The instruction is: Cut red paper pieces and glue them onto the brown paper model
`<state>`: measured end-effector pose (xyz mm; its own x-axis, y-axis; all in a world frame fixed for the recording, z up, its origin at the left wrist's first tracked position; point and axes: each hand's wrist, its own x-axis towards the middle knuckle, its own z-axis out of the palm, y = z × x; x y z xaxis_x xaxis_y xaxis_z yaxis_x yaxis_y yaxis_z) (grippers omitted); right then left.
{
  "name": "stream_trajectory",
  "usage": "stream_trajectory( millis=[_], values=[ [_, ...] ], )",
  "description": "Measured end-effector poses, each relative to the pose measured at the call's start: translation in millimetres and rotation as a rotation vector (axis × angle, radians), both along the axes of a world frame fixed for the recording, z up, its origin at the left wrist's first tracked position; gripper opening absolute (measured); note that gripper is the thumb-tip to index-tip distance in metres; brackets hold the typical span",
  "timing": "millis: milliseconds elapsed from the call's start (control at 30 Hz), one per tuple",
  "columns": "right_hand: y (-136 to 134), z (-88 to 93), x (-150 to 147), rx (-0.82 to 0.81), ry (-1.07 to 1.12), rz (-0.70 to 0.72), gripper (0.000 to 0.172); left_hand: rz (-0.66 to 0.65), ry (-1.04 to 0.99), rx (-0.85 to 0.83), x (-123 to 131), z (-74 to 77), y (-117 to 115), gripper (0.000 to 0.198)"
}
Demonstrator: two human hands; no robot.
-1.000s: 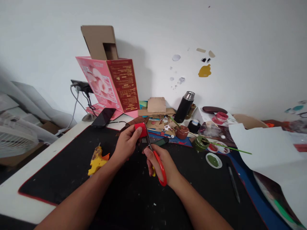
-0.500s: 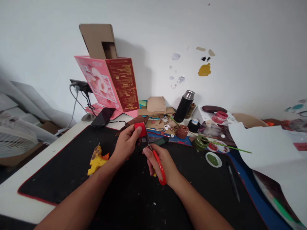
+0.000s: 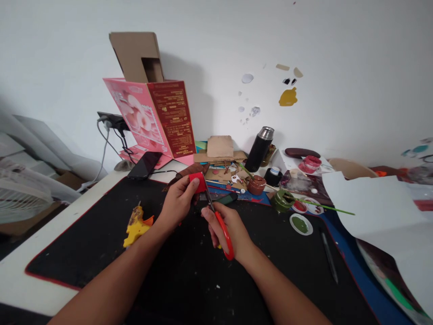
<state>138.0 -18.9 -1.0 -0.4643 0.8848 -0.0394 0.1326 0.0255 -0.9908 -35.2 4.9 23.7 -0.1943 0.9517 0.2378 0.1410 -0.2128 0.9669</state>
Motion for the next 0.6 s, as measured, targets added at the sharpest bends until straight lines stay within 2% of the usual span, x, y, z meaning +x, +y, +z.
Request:
stream_trajectory(
  millis=[600],
  values=[
    [0.2,-0.8,-0.6,-0.019,-0.006,-0.019,0.050,-0.010,-0.014,-0.008,0.8,-1.1,0.3,0.049]
  ],
)
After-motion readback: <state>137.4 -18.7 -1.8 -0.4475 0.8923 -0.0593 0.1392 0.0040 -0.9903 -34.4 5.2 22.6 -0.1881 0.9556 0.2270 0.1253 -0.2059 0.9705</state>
